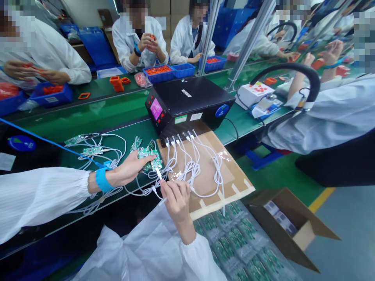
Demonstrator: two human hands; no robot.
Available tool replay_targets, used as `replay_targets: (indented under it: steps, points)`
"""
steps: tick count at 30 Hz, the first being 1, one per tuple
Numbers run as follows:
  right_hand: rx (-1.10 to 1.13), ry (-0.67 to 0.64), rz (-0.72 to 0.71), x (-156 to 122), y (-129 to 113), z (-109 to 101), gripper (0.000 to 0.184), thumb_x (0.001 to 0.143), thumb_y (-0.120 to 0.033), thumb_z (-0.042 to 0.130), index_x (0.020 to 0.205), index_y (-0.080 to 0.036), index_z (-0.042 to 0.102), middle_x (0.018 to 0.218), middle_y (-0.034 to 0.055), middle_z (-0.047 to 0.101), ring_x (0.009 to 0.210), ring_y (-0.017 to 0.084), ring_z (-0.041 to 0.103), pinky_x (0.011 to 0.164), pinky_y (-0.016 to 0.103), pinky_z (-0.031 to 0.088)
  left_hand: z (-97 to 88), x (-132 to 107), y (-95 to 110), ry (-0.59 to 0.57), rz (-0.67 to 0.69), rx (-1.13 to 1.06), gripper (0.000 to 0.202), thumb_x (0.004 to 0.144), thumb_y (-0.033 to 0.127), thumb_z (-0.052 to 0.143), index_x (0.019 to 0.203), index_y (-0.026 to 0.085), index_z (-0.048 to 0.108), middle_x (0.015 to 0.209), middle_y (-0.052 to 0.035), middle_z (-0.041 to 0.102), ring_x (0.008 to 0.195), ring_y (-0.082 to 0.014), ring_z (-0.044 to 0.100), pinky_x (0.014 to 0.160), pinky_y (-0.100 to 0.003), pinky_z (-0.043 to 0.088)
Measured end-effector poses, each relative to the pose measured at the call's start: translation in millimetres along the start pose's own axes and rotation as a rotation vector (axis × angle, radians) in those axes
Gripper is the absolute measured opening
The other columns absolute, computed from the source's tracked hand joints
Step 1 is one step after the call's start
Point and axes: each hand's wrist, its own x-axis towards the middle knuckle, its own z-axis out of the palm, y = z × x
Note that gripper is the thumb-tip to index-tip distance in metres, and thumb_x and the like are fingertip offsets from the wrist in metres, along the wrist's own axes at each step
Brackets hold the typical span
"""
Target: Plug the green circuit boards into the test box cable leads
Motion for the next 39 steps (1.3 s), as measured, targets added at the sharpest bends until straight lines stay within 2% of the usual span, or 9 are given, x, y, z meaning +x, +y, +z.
replay_targets:
  steps: [5,13,16,20,24,28,32,35,39]
  points:
    - [-0.025,-0.027,-0.018,0.4,-1.4,0.3,0.029,0.093,-0.010,0.072,0.119,-0.022,0.070,0.088,0.0028,0.077,0.084,0.018,0.064,0.082,0.036,0.045,-1.1,-0.4,0.7,-0.025,-0.001,-0.021,0.028,0.083,0.024,0.077,0.105,0.016,0.063,0.113,-0.0100,0.075,0.103,-0.0224,0.069,0.096,-0.037,0.051]
    - [-0.029,-0.024,-0.049,4.3,-3.3,0.8,0.030,0.090,-0.007,0.074,0.117,-0.019,0.071,0.087,0.0043,0.076,0.085,0.020,0.064,0.081,0.036,0.042,-3.3,-1.2,2.9,0.081,-0.047,0.015,0.025,0.080,0.023,0.080,0.095,0.021,0.060,0.098,-0.0029,0.075,0.102,-0.0227,0.069,0.095,-0.036,0.049]
    - [-0.052,-0.026,-0.053,5.8,-3.5,0.7,0.027,0.092,-0.009,0.074,0.116,-0.020,0.070,0.086,0.0033,0.076,0.083,0.019,0.063,0.081,0.036,0.043,-3.1,-1.0,1.6,0.052,-0.040,0.014,0.022,0.082,0.022,0.078,0.094,0.020,0.060,0.090,-0.0014,0.074,0.094,-0.0216,0.070,0.092,-0.036,0.050]
    - [-0.074,-0.026,-0.070,8.4,-3.6,-0.4,0.024,0.093,-0.010,0.073,0.113,-0.021,0.070,0.086,0.0024,0.077,0.082,0.018,0.063,0.081,0.036,0.044,-2.6,-0.9,0.1,0.002,-0.008,-0.011,0.018,0.085,0.021,0.075,0.098,0.016,0.062,0.095,-0.0043,0.075,0.093,-0.0197,0.069,0.092,-0.035,0.051]
    - [-0.094,-0.051,-0.057,7.8,-4.2,0.2,0.025,0.094,-0.011,0.071,0.116,-0.021,0.069,0.088,0.0027,0.077,0.084,0.019,0.064,0.081,0.036,0.044,-2.8,-1.5,-1.5,0.005,0.007,-0.010,0.024,0.081,0.023,0.079,0.099,0.017,0.064,0.095,-0.0040,0.076,0.089,-0.0194,0.069,0.088,-0.034,0.052]
    - [-0.084,-0.022,0.009,5.1,-6.4,4.1,0.025,0.093,-0.009,0.072,0.116,-0.018,0.069,0.089,0.0050,0.077,0.086,0.019,0.063,0.082,0.036,0.044,-3.0,-3.0,-2.7,0.024,-0.005,-0.002,0.025,0.077,0.028,0.084,0.086,0.018,0.062,0.080,-0.0008,0.070,0.077,-0.0181,0.065,0.079,-0.034,0.055]
    - [-0.043,0.016,0.133,5.2,-9.0,6.5,0.023,0.093,-0.009,0.071,0.114,-0.019,0.071,0.092,0.0060,0.077,0.087,0.020,0.063,0.083,0.037,0.044,-3.5,-4.8,-3.3,-0.041,-0.028,-0.085,0.030,0.075,0.031,0.087,0.088,0.017,0.064,0.088,-0.0013,0.071,0.083,-0.0174,0.067,0.081,-0.035,0.060]
    - [-0.042,0.040,0.164,6.8,-10.7,6.6,0.019,0.095,-0.011,0.070,0.112,-0.019,0.071,0.092,0.0057,0.077,0.087,0.019,0.063,0.083,0.036,0.045,-3.3,-5.9,-4.2,-0.071,-0.013,-0.088,0.035,0.071,0.034,0.090,0.089,0.016,0.065,0.085,-0.0005,0.070,0.082,-0.0168,0.067,0.082,-0.037,0.062]
    - [-0.066,0.050,0.175,7.2,-13.3,7.0,0.018,0.094,-0.010,0.071,0.111,-0.017,0.069,0.091,0.0068,0.076,0.087,0.020,0.061,0.083,0.037,0.046,-1.3,-6.7,-6.2,-0.063,0.045,-0.073,0.042,0.063,0.037,0.095,0.080,0.016,0.062,0.072,0.0028,0.064,0.072,-0.0151,0.064,0.075,-0.034,0.062]
